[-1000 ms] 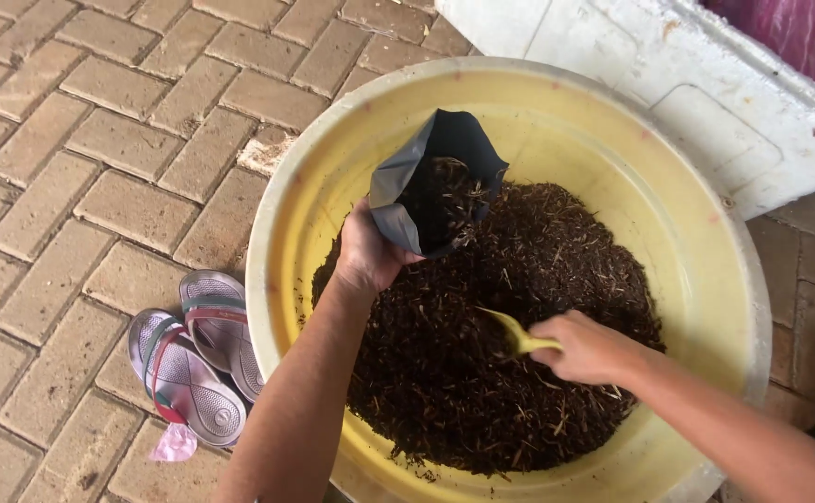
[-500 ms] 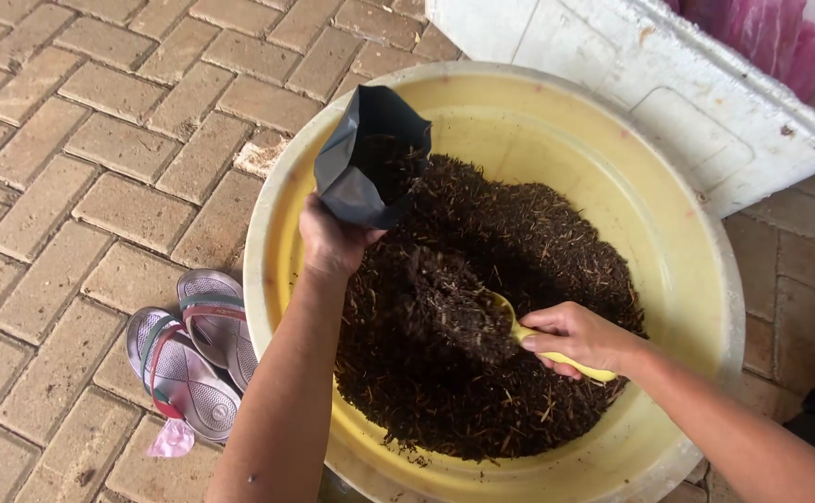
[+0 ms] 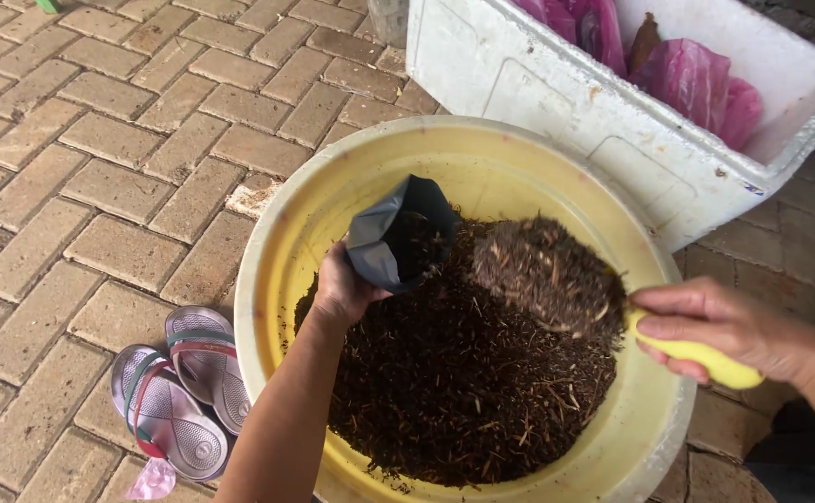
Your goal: Filling black plastic nursery bags with soil mix using a yellow scoop.
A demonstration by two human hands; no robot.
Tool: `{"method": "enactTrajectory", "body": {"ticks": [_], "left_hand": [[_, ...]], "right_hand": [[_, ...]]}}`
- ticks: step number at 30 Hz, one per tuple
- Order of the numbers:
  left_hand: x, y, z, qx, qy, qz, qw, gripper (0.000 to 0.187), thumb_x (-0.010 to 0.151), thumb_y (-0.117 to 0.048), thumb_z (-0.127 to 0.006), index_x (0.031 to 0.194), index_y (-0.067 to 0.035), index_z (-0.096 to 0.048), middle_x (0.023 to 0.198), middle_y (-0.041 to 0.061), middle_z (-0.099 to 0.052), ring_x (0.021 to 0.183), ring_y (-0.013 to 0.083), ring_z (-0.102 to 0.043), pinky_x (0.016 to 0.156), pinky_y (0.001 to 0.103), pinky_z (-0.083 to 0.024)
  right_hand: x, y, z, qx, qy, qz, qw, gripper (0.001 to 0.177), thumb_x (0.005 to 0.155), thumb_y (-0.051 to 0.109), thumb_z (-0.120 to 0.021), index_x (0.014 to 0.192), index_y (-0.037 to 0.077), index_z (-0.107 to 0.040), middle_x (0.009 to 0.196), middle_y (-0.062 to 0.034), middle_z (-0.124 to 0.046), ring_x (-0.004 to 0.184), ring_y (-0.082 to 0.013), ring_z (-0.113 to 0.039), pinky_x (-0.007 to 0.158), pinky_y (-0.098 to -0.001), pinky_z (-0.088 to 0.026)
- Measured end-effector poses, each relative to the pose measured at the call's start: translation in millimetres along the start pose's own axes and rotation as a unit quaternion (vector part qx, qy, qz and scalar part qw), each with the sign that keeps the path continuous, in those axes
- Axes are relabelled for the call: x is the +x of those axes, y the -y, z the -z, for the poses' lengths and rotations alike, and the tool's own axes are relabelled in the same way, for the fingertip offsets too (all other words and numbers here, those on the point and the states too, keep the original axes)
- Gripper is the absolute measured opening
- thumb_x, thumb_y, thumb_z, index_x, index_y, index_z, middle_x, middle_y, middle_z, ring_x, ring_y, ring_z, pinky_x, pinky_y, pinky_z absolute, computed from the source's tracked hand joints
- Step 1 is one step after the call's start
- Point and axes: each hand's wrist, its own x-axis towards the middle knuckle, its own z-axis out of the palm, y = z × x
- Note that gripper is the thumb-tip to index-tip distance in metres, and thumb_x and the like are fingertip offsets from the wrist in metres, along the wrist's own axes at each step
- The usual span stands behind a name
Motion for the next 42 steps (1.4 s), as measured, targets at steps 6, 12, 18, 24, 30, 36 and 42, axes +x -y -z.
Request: {"method": "enactTrajectory", "body": {"ticks": [6, 12, 18, 24, 30, 36, 42], "left_hand": [[-14, 15, -24, 0.067, 0.027, 0.047, 0.996, 0.055, 0.1, -0.05, -0.028, 0.126, -0.012, -0.058, 0.1, 0.009, -0.07, 0.084, 0.0246, -0.072, 0.067, 0.048, -0.062], [-24, 18, -33, 0.059, 0.044, 0.057, 0.996, 0.056, 0.104, -0.046, -0.02, 0.129, -0.01, -0.056, 0.105, 0.01, -0.068, 0.09, 0.0236, -0.072, 0.071, 0.047, -0.065], [-24, 29, -36, 0.085, 0.032, 0.082, 0.992, 0.061, 0.104, -0.047, -0.018, 0.134, -0.009, -0.055, 0.118, 0.014, -0.069, 0.099, 0.0267, -0.072, 0.072, 0.046, -0.065], [-22, 33, -35, 0.031, 0.015, 0.072, 0.997, 0.061, 0.102, -0.044, -0.014, 0.137, -0.01, -0.05, 0.117, 0.016, -0.068, 0.098, 0.0277, -0.073, 0.069, 0.045, -0.067], [-9, 50, -22, 0.003, 0.019, 0.044, 0.999, 0.056, 0.103, -0.041, -0.017, 0.133, -0.008, -0.052, 0.111, 0.015, -0.067, 0.089, 0.0287, -0.072, 0.066, 0.048, -0.066], [-5, 57, -20, -0.025, 0.013, 0.062, 0.998, 0.054, 0.102, -0.043, -0.021, 0.125, -0.008, -0.055, 0.106, 0.012, -0.065, 0.089, 0.0281, -0.07, 0.068, 0.052, -0.064], [3, 63, -11, -0.078, 0.057, 0.046, 0.994, 0.05, 0.106, -0.043, -0.024, 0.123, -0.008, -0.055, 0.106, 0.011, -0.062, 0.089, 0.0252, -0.066, 0.067, 0.046, -0.062]], "right_hand": [[2, 48, 4, -0.062, 0.022, 0.037, 0.997, 0.03, 0.097, 0.029, -0.065, 0.103, 0.0, -0.065, 0.063, -0.0109, -0.06, 0.043, -0.0161, -0.055, 0.039, -0.031, -0.051], [18, 95, -31, -0.104, 0.017, -0.054, 0.993, 0.044, 0.092, 0.037, -0.07, 0.108, -0.004, -0.069, 0.067, -0.0089, -0.062, 0.046, -0.0144, -0.054, 0.042, -0.0304, -0.05], [25, 152, -52, -0.187, -0.045, -0.14, 0.971, 0.044, 0.091, 0.041, -0.065, 0.119, 0.009, -0.073, 0.072, -0.0133, -0.069, 0.048, -0.018, -0.057, 0.047, -0.0341, -0.053], [33, 159, -73, -0.419, -0.081, -0.132, 0.895, 0.037, 0.104, 0.04, -0.057, 0.114, 0.007, -0.07, 0.074, -0.0136, -0.067, 0.055, -0.0179, -0.061, 0.057, -0.0343, -0.055], [-23, 202, -153, -0.559, -0.143, -0.125, 0.807, 0.028, 0.109, 0.018, -0.048, 0.13, 0.008, -0.065, 0.077, -0.0098, -0.068, 0.056, -0.0171, -0.061, 0.049, -0.0284, -0.056], [-43, 134, -115, -0.698, -0.294, 0.136, 0.638, 0.036, 0.103, 0.017, -0.054, 0.133, 0.001, -0.064, 0.092, -0.0184, -0.07, 0.048, -0.0153, -0.062, 0.032, -0.0221, -0.05], [-29, 80, -75, -0.475, -0.32, -0.052, 0.818, 0.046, 0.097, 0.038, -0.067, 0.14, 0.021, -0.063, 0.098, -0.0085, -0.074, 0.053, -0.0174, -0.067, 0.058, -0.0341, -0.064]]}}
